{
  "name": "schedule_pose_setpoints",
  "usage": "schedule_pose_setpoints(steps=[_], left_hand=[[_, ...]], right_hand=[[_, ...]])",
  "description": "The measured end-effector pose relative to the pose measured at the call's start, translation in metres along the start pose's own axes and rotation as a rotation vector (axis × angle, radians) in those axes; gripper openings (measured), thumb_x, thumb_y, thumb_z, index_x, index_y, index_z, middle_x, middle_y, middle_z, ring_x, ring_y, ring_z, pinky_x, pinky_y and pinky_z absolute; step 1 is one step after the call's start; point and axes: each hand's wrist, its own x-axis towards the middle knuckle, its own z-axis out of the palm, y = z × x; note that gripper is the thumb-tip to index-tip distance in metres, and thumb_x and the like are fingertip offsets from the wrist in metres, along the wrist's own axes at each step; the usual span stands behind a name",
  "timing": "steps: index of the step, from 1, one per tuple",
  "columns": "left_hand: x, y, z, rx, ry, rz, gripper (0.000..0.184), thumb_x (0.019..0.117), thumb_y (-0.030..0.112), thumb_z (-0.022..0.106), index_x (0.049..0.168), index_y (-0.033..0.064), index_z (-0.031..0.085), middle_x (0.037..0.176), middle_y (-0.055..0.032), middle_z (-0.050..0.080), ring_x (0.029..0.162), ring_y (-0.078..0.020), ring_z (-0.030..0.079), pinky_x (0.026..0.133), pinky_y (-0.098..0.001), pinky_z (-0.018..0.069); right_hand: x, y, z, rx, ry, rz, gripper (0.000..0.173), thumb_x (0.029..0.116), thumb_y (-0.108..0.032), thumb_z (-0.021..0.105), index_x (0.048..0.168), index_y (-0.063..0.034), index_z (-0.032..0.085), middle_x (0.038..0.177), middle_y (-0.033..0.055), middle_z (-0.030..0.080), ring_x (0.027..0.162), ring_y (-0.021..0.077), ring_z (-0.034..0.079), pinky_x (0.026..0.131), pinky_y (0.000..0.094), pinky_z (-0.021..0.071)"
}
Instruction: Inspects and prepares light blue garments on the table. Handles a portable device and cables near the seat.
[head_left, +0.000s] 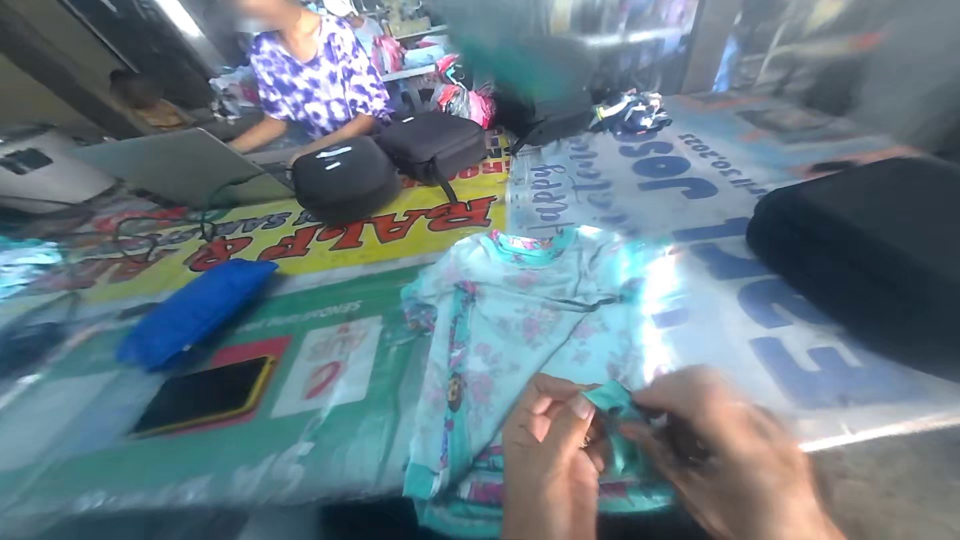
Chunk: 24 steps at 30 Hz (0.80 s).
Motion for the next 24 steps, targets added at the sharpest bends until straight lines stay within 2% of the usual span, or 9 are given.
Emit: schedule_pose_setpoints(steps=[2,4,8,12,16,18,20,22,24], left_hand=[[0.000,-0.003,-0.002,-0.033,-0.033,-0.040,0.008,0.0971,0.007,0.062,0.102,0.0059,0.068,0.087,-0.0061,0.068,0.074,-0.0091,0.068,0.067,-0.0245,0.0587],[0.002,-0.007,-0.006,0.014,-0.071,-0.033,0.018,0.0939,0.007,0.069,0.111,0.0053,0.066,0.093,-0.0065,0.069,0.079,-0.0084,0.067,0.068,-0.0233,0.0571],[0.002,-0.006,-0.003,0.052,-0.038,-0.005,0.021,0.0906,-0.004,0.067,0.110,0.0051,0.065,0.095,-0.0075,0.070,0.080,-0.0092,0.070,0.067,-0.0236,0.0585],[-0.003,-0.003,0.001,0.101,-0.024,0.040,0.020,0.0891,-0.005,0.068,0.105,0.0073,0.064,0.092,-0.0068,0.071,0.075,-0.0076,0.069,0.062,-0.0209,0.0569],[-0.006,0.001,0.002,0.114,-0.046,0.064,0.019,0.0906,-0.007,0.066,0.105,0.0053,0.063,0.093,-0.0074,0.070,0.075,-0.0079,0.068,0.065,-0.0219,0.0576],[-0.005,0.004,0.001,0.094,-0.034,0.043,0.018,0.0914,-0.006,0.065,0.106,0.0047,0.062,0.092,-0.0078,0.069,0.076,-0.0100,0.069,0.067,-0.0249,0.0597],[-0.003,0.007,0.002,0.045,-0.010,0.012,0.017,0.0922,-0.006,0.064,0.106,0.0038,0.061,0.091,-0.0095,0.070,0.077,-0.0129,0.072,0.069,-0.0286,0.0620],[-0.002,0.009,0.003,0.004,0.000,-0.012,0.015,0.0933,-0.006,0.062,0.105,0.0035,0.062,0.092,-0.0106,0.070,0.079,-0.0148,0.073,0.070,-0.0313,0.0632],[-0.001,0.009,0.004,-0.017,0.020,-0.035,0.014,0.0941,-0.005,0.060,0.105,0.0032,0.062,0.090,-0.0110,0.070,0.077,-0.0150,0.073,0.068,-0.0310,0.0627]], right_hand=[[0.000,0.004,0.007,-0.064,0.058,-0.051,0.015,0.0998,-0.024,0.066,0.102,-0.0096,0.065,0.091,0.0043,0.067,0.079,0.0036,0.062,0.067,0.0122,0.0479],[-0.001,0.007,0.009,-0.040,0.081,-0.077,0.012,0.0995,-0.021,0.066,0.098,-0.0096,0.066,0.088,0.0038,0.068,0.082,0.0049,0.064,0.070,0.0136,0.0500],[-0.001,0.004,0.002,0.293,0.021,0.032,0.013,0.1002,-0.018,0.067,0.097,-0.0056,0.067,0.092,0.0026,0.067,0.090,0.0012,0.064,0.079,0.0117,0.0532],[-0.002,-0.006,-0.011,0.336,-0.051,0.101,0.015,0.1019,-0.019,0.063,0.096,-0.0046,0.062,0.090,0.0036,0.063,0.084,-0.0015,0.060,0.073,0.0093,0.0497],[-0.008,-0.018,-0.022,0.347,-0.124,0.096,0.015,0.1005,-0.016,0.065,0.098,-0.0027,0.060,0.090,0.0077,0.062,0.083,0.0030,0.060,0.072,0.0119,0.0491],[-0.011,-0.022,-0.029,0.272,-0.146,0.162,0.026,0.0957,-0.022,0.071,0.108,-0.0041,0.058,0.090,0.0069,0.064,0.078,0.0026,0.060,0.067,0.0133,0.0489],[-0.014,-0.024,-0.034,0.132,-0.180,0.221,0.039,0.0927,-0.030,0.072,0.118,-0.0044,0.056,0.093,0.0095,0.067,0.078,0.0058,0.062,0.065,0.0183,0.0507],[-0.014,-0.023,-0.036,0.047,-0.183,0.223,0.036,0.0948,-0.029,0.070,0.118,-0.0043,0.058,0.098,0.0118,0.069,0.080,0.0071,0.065,0.066,0.0190,0.0524],[-0.013,-0.022,-0.032,0.010,-0.144,0.187,0.028,0.0959,-0.025,0.070,0.114,-0.0044,0.061,0.098,0.0118,0.068,0.079,0.0073,0.063,0.066,0.0173,0.0498]])
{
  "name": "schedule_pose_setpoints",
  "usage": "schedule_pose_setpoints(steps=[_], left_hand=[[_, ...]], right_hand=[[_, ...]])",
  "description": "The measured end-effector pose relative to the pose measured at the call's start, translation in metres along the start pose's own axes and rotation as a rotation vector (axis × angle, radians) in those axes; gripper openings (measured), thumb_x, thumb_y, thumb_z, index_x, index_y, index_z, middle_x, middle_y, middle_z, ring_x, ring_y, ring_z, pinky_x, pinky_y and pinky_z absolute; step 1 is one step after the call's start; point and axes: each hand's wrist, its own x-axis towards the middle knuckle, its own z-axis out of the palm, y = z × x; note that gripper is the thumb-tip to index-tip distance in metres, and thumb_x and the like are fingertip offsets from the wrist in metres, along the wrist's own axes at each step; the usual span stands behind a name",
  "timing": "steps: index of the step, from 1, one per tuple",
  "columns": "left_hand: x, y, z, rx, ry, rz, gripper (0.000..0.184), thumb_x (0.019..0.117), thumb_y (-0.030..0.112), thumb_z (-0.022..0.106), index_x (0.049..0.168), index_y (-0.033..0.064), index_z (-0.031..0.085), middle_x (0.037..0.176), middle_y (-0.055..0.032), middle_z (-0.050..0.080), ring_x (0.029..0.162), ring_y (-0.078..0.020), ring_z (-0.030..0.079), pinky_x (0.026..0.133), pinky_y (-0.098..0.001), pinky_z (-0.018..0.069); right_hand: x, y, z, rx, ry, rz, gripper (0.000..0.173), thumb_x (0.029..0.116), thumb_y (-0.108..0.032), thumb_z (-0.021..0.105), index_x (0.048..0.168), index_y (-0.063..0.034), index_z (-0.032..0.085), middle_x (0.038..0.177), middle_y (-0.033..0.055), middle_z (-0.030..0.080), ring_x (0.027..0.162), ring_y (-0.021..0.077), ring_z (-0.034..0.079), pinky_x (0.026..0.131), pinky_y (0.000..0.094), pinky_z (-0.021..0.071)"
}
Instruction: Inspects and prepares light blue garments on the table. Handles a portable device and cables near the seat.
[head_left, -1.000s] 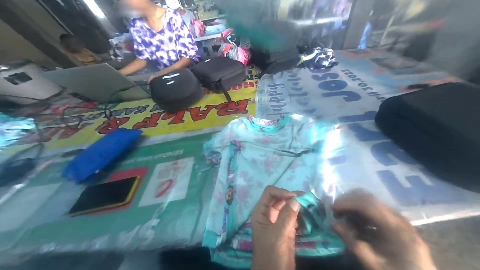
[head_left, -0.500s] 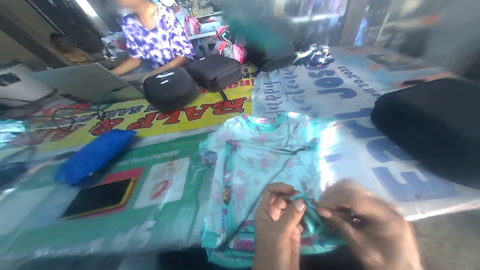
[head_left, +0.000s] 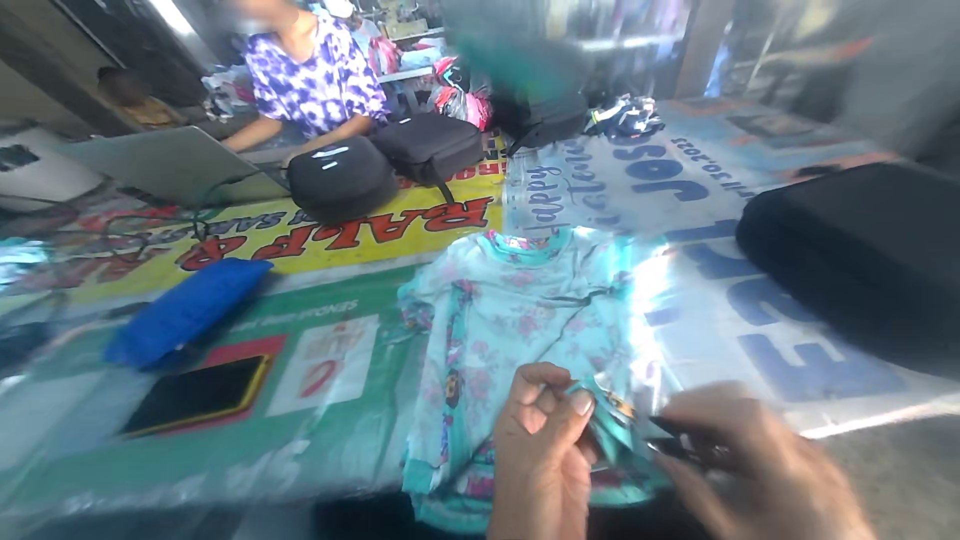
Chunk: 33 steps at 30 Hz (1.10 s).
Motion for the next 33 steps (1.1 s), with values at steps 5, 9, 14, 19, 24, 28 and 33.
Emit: schedule_pose_setpoints(steps=[5,9,14,19,24,28,33], left_hand=[[-0.001,-0.003,0.001,-0.009,0.002,0.015,0.014,0.0933,-0.005,0.062,0.105,0.0033,0.063,0.087,-0.0105,0.070,0.074,-0.0123,0.071,0.064,-0.0264,0.0605],[-0.002,-0.005,0.003,0.038,0.007,0.047,0.016,0.0920,-0.005,0.063,0.104,0.0049,0.064,0.088,-0.0081,0.069,0.073,-0.0105,0.070,0.062,-0.0244,0.0593],[-0.002,-0.006,0.004,0.079,0.003,0.074,0.017,0.0913,-0.006,0.063,0.104,0.0045,0.064,0.086,-0.0076,0.069,0.070,-0.0083,0.068,0.059,-0.0219,0.0565],[-0.002,-0.008,0.004,0.156,0.009,0.126,0.021,0.0896,-0.006,0.065,0.107,0.0053,0.062,0.089,-0.0082,0.071,0.072,-0.0070,0.068,0.058,-0.0191,0.0544],[-0.002,-0.012,0.001,0.174,0.007,0.116,0.020,0.0901,-0.006,0.065,0.107,0.0048,0.063,0.090,-0.0086,0.071,0.072,-0.0079,0.068,0.060,-0.0202,0.0554],[0.000,-0.014,0.000,0.180,0.024,0.091,0.018,0.0914,-0.007,0.062,0.106,0.0040,0.063,0.087,-0.0085,0.070,0.069,-0.0076,0.067,0.057,-0.0199,0.0541],[0.001,-0.019,-0.001,0.191,0.019,0.057,0.018,0.0921,-0.006,0.061,0.106,0.0046,0.062,0.085,-0.0084,0.070,0.069,-0.0086,0.067,0.058,-0.0211,0.0548]], right_hand=[[0.007,0.001,0.011,0.015,0.093,-0.085,0.021,0.0971,-0.023,0.070,0.110,-0.0065,0.067,0.100,0.0076,0.071,0.083,0.0029,0.062,0.069,0.0134,0.0477],[0.010,0.004,0.016,0.065,0.132,-0.109,0.018,0.0988,-0.022,0.068,0.108,-0.0065,0.069,0.101,0.0051,0.071,0.089,0.0001,0.064,0.074,0.0111,0.0496],[0.010,0.008,0.018,0.087,0.146,-0.124,0.015,0.0996,-0.020,0.066,0.107,-0.0072,0.069,0.101,0.0039,0.072,0.090,-0.0006,0.064,0.075,0.0102,0.0498],[0.010,0.012,0.021,0.073,0.173,-0.140,0.015,0.0995,-0.021,0.067,0.107,-0.0081,0.070,0.101,0.0029,0.072,0.091,-0.0014,0.064,0.076,0.0099,0.0501],[0.008,0.018,0.025,0.126,0.187,-0.125,0.013,0.0997,-0.020,0.066,0.104,-0.0074,0.069,0.098,0.0019,0.072,0.090,-0.0020,0.065,0.076,0.0094,0.0509],[0.006,0.022,0.029,0.500,0.143,0.007,0.023,0.0968,-0.020,0.070,0.116,-0.0091,0.062,0.105,-0.0029,0.068,0.088,-0.0024,0.065,0.076,0.0137,0.0571],[0.019,0.025,0.038,0.295,0.191,-0.094,0.016,0.0942,-0.018,0.071,0.100,-0.0043,0.067,0.090,0.0013,0.064,0.079,-0.0045,0.059,0.070,0.0065,0.0491]])
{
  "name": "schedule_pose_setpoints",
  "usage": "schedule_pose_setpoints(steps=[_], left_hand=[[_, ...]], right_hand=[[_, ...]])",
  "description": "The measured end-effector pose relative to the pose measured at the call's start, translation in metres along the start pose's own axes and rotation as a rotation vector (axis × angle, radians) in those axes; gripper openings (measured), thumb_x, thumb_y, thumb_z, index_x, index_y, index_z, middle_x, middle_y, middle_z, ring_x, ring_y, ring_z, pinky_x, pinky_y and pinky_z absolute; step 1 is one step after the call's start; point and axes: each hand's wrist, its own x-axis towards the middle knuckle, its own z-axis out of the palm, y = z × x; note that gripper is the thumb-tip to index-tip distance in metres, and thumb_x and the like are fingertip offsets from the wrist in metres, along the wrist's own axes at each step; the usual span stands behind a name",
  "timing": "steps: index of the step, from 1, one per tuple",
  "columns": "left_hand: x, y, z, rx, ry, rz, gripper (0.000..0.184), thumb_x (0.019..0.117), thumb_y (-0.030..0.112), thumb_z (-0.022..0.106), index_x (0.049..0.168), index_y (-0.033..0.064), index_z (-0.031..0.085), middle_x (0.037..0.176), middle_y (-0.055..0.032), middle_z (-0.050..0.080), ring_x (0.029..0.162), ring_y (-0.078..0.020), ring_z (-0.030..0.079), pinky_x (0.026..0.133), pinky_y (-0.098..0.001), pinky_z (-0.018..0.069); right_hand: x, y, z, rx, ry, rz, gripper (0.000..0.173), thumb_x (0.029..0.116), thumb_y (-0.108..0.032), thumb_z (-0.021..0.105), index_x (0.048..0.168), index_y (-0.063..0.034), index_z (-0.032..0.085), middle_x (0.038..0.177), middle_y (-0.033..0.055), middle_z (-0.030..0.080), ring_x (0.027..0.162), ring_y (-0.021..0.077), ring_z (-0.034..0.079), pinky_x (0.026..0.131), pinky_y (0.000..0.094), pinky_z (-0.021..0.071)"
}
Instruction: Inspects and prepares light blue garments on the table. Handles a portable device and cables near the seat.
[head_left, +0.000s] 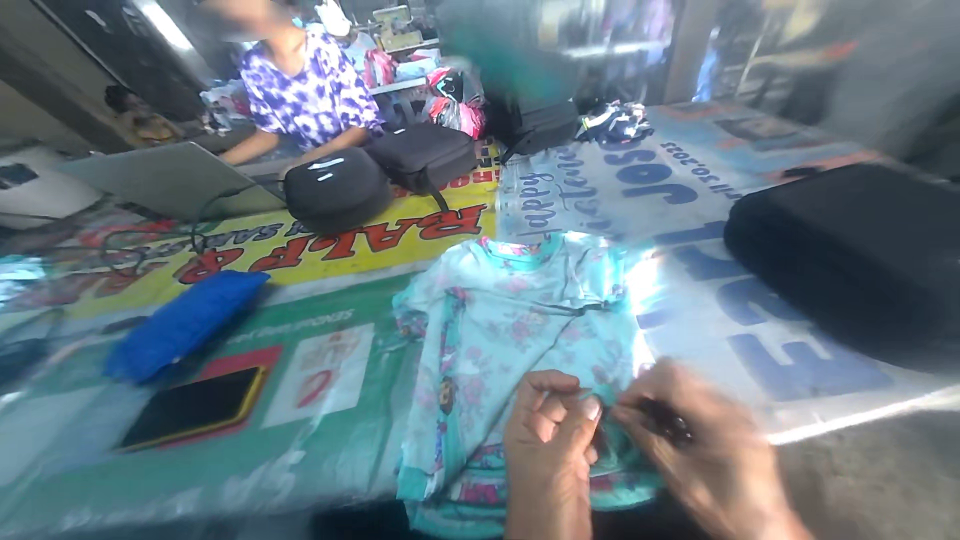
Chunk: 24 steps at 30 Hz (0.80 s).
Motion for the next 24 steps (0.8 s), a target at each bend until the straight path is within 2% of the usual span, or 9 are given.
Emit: schedule_pose_setpoints(steps=[3,6,9,12,14,18,20,22,24], left_hand=[[0.002,0.000,-0.001,0.012,0.015,-0.003,0.015,0.0914,-0.007,0.060,0.101,0.0043,0.062,0.085,-0.0085,0.069,0.069,-0.0101,0.068,0.059,-0.0232,0.0565],[0.002,0.001,-0.002,0.013,0.030,-0.011,0.015,0.0916,-0.008,0.058,0.100,0.0043,0.062,0.086,-0.0083,0.069,0.071,-0.0109,0.069,0.060,-0.0254,0.0587],[0.003,0.002,-0.003,0.010,0.027,-0.007,0.015,0.0920,-0.007,0.058,0.100,0.0047,0.063,0.087,-0.0074,0.069,0.071,-0.0105,0.069,0.060,-0.0252,0.0586],[0.006,0.004,-0.003,0.015,-0.008,0.036,0.015,0.0923,-0.006,0.059,0.100,0.0054,0.063,0.088,-0.0060,0.069,0.072,-0.0087,0.068,0.060,-0.0235,0.0579],[0.008,0.006,-0.001,0.008,-0.033,0.077,0.014,0.0926,-0.005,0.060,0.100,0.0066,0.064,0.088,-0.0044,0.069,0.072,-0.0069,0.067,0.061,-0.0221,0.0566],[0.010,0.012,-0.003,0.024,-0.134,0.139,0.015,0.0929,-0.006,0.062,0.103,0.0056,0.064,0.090,-0.0006,0.069,0.081,-0.0051,0.067,0.073,-0.0231,0.0577],[0.011,0.016,-0.001,0.058,-0.179,0.130,0.017,0.0914,-0.008,0.061,0.102,0.0052,0.062,0.091,0.0004,0.068,0.083,-0.0038,0.066,0.075,-0.0222,0.0571],[0.013,0.024,-0.001,0.095,-0.209,0.162,0.016,0.0912,-0.008,0.061,0.102,0.0040,0.062,0.092,-0.0003,0.067,0.084,-0.0038,0.065,0.077,-0.0219,0.0568],[0.020,0.037,-0.009,0.191,-0.228,0.293,0.014,0.0921,-0.006,0.061,0.103,0.0028,0.062,0.093,-0.0013,0.066,0.083,-0.0044,0.065,0.077,-0.0216,0.0565]], right_hand=[[0.009,0.004,-0.006,0.027,0.019,0.092,0.017,0.1004,-0.023,0.063,0.096,-0.0068,0.064,0.084,-0.0048,0.064,0.072,-0.0073,0.059,0.063,0.0073,0.0509],[0.016,0.011,-0.020,0.141,0.031,0.257,0.019,0.1050,-0.030,0.054,0.095,-0.0139,0.060,0.072,-0.0116,0.057,0.056,-0.0059,0.050,0.048,0.0113,0.0429],[0.024,0.023,-0.034,0.018,-0.107,0.313,0.022,0.1023,-0.033,0.057,0.091,-0.0156,0.064,0.067,-0.0131,0.055,0.054,-0.0074,0.049,0.048,0.0109,0.0413],[0.034,0.043,-0.046,-0.008,-0.400,0.263,0.025,0.0988,-0.024,0.064,0.119,-0.0124,0.070,0.076,-0.0057,0.064,0.061,-0.0021,0.057,0.056,0.0156,0.0500],[0.042,0.053,-0.051,-0.006,-0.518,0.227,0.027,0.0974,-0.019,0.065,0.123,-0.0122,0.070,0.095,-0.0024,0.071,0.076,-0.0005,0.065,0.069,0.0173,0.0558],[0.064,0.066,-0.043,-0.066,-0.418,0.158,0.037,0.0943,-0.016,0.064,0.131,-0.0121,0.067,0.118,0.0018,0.072,0.095,0.0019,0.069,0.080,0.0204,0.0590],[0.076,0.075,-0.040,-0.241,-0.380,0.145,0.036,0.0927,-0.015,0.063,0.128,-0.0125,0.069,0.121,0.0066,0.071,0.097,0.0135,0.070,0.082,0.0352,0.0596],[0.091,0.081,-0.036,-0.396,-0.338,0.147,0.025,0.0923,-0.010,0.064,0.116,-0.0061,0.073,0.110,0.0162,0.071,0.092,0.0328,0.070,0.078,0.0581,0.0567],[0.112,0.077,-0.027,-0.462,-0.304,0.166,0.019,0.0929,-0.008,0.066,0.109,-0.0022,0.073,0.099,0.0206,0.072,0.085,0.0402,0.070,0.073,0.0664,0.0540]])
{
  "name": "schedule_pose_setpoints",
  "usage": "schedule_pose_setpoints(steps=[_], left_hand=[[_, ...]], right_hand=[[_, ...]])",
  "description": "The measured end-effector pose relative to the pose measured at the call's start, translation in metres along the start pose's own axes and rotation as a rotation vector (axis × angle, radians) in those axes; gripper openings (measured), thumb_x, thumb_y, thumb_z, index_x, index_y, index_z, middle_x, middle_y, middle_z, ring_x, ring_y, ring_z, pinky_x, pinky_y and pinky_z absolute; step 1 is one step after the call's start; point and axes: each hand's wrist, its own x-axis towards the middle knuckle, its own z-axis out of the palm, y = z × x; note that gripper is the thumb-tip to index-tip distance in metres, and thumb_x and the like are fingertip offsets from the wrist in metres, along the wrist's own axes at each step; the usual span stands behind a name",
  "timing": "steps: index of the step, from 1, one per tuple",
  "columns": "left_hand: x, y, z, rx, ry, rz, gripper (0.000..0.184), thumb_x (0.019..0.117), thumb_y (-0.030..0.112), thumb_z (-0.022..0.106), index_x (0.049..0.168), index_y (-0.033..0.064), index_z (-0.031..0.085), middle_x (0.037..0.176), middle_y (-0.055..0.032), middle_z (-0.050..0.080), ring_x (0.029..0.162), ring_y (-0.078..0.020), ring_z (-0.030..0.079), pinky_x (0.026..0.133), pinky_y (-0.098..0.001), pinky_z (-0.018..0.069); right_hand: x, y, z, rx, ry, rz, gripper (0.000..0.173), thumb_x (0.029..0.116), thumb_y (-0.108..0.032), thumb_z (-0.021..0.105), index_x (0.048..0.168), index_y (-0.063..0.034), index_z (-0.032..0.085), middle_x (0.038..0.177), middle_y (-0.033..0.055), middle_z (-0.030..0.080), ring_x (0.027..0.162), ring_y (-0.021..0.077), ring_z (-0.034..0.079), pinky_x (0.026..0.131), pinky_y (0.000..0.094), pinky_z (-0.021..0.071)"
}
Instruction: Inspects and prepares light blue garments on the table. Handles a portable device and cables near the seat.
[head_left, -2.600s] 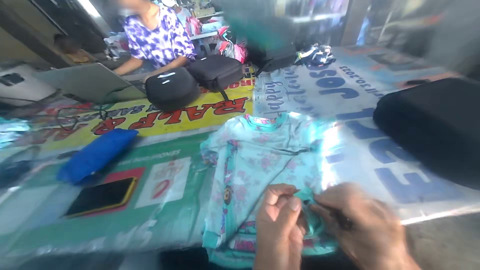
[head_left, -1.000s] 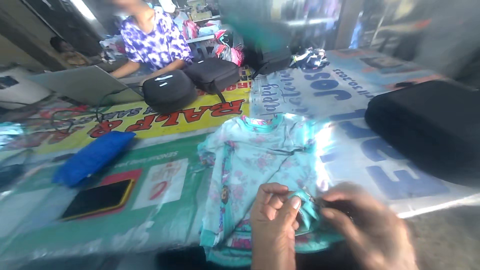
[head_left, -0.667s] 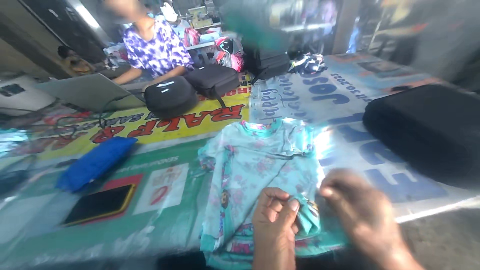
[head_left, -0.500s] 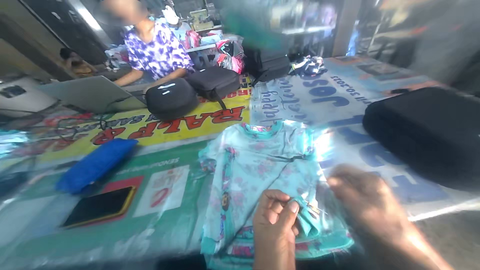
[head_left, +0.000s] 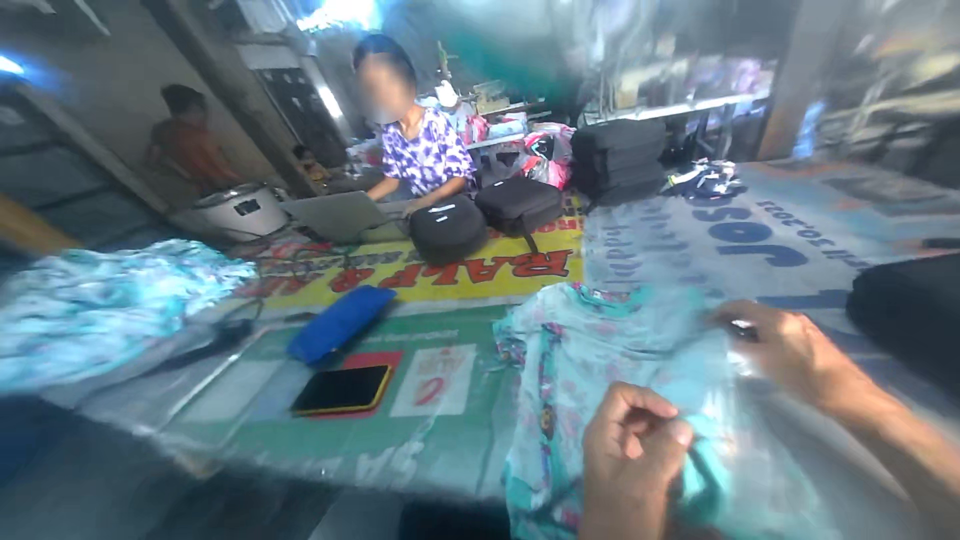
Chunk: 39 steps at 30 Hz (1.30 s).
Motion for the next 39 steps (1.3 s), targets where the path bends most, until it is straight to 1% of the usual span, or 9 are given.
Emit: schedule_pose_setpoints(steps=[5,8,10,16,24,31,34,37,39], left_hand=[[0.025,0.031,-0.051,0.515,0.166,0.280,0.009,0.0933,0.000,0.061,0.102,0.0000,0.064,0.088,-0.0030,0.068,0.073,-0.0064,0.064,0.063,-0.0213,0.0557],[0.024,0.037,-0.074,0.996,0.268,0.420,0.020,0.0928,0.008,0.064,0.111,-0.0002,0.068,0.122,-0.0110,0.067,0.114,-0.0127,0.065,0.093,-0.0280,0.0567],[0.014,0.032,-0.070,1.178,0.222,0.544,0.021,0.0935,0.014,0.064,0.111,0.0028,0.070,0.128,-0.0165,0.064,0.125,-0.0194,0.059,0.103,-0.0316,0.0515],[-0.034,-0.027,-0.010,0.966,-0.414,0.458,0.015,0.0999,0.020,0.062,0.099,0.0124,0.075,0.102,-0.0015,0.075,0.101,-0.0128,0.070,0.089,-0.0312,0.0567],[-0.037,-0.052,0.007,1.291,-0.629,0.504,0.017,0.0925,0.034,0.069,0.099,0.0188,0.074,0.102,-0.0005,0.072,0.094,-0.0182,0.068,0.076,-0.0347,0.0543],[-0.028,-0.036,0.002,0.916,-0.496,0.157,0.017,0.0989,0.015,0.059,0.099,0.0080,0.075,0.093,-0.0011,0.072,0.083,-0.0049,0.067,0.074,-0.0204,0.0562],[-0.023,-0.026,0.000,0.579,-0.295,-0.023,0.012,0.0953,0.007,0.062,0.099,0.0034,0.073,0.084,0.0021,0.070,0.070,0.0010,0.063,0.062,-0.0144,0.0529],[-0.020,-0.022,0.000,0.367,-0.135,-0.091,0.010,0.0971,0.004,0.061,0.099,0.0031,0.071,0.085,0.0011,0.070,0.072,-0.0024,0.064,0.065,-0.0181,0.0549],[-0.019,-0.024,-0.002,0.301,-0.070,-0.077,0.011,0.0989,0.004,0.057,0.101,0.0035,0.068,0.086,0.0000,0.068,0.073,-0.0051,0.064,0.066,-0.0211,0.0561]], right_hand=[[0.057,-0.044,0.006,-0.036,-0.095,0.002,0.023,0.0972,-0.015,0.069,0.120,-0.0090,0.071,0.103,0.0169,0.073,0.090,0.0396,0.070,0.078,0.0668,0.0535],[0.075,-0.059,0.016,-0.050,-0.339,-0.070,0.056,0.1009,-0.022,0.065,0.154,-0.0182,0.046,0.115,0.0137,0.073,0.096,0.0354,0.072,0.085,0.0625,0.0554],[0.074,-0.067,0.016,-0.064,-0.371,-0.043,0.062,0.1018,-0.025,0.064,0.158,-0.0183,0.039,0.100,0.0151,0.072,0.085,0.0355,0.070,0.079,0.0614,0.0550],[0.018,-0.054,-0.009,0.050,-0.176,-0.072,0.028,0.1011,-0.022,0.065,0.128,-0.0167,0.068,0.081,0.0036,0.071,0.063,0.0186,0.066,0.058,0.0439,0.0569],[-0.082,-0.016,-0.050,0.296,-0.093,0.050,0.020,0.0998,-0.022,0.060,0.113,-0.0153,0.073,0.082,-0.0081,0.070,0.066,-0.0025,0.062,0.060,0.0155,0.0525],[-0.121,-0.018,-0.041,0.495,-0.085,0.048,0.019,0.1012,-0.020,0.059,0.109,-0.0094,0.073,0.084,-0.0081,0.069,0.070,-0.0052,0.062,0.063,0.0118,0.0533],[-0.127,-0.030,-0.026,0.433,0.013,-0.015,0.035,0.1018,-0.042,0.059,0.103,-0.0081,0.068,0.080,-0.0074,0.064,0.068,-0.0075,0.057,0.060,0.0103,0.0485],[-0.133,-0.053,-0.005,0.233,0.131,-0.067,0.062,0.0888,-0.067,0.065,0.106,-0.0076,0.062,0.076,-0.0020,0.062,0.062,0.0000,0.056,0.053,0.0187,0.0479],[-0.134,-0.063,0.012,0.049,0.183,-0.100,0.054,0.0874,-0.058,0.071,0.109,-0.0091,0.061,0.077,0.0000,0.067,0.058,0.0069,0.061,0.047,0.0266,0.0493]])
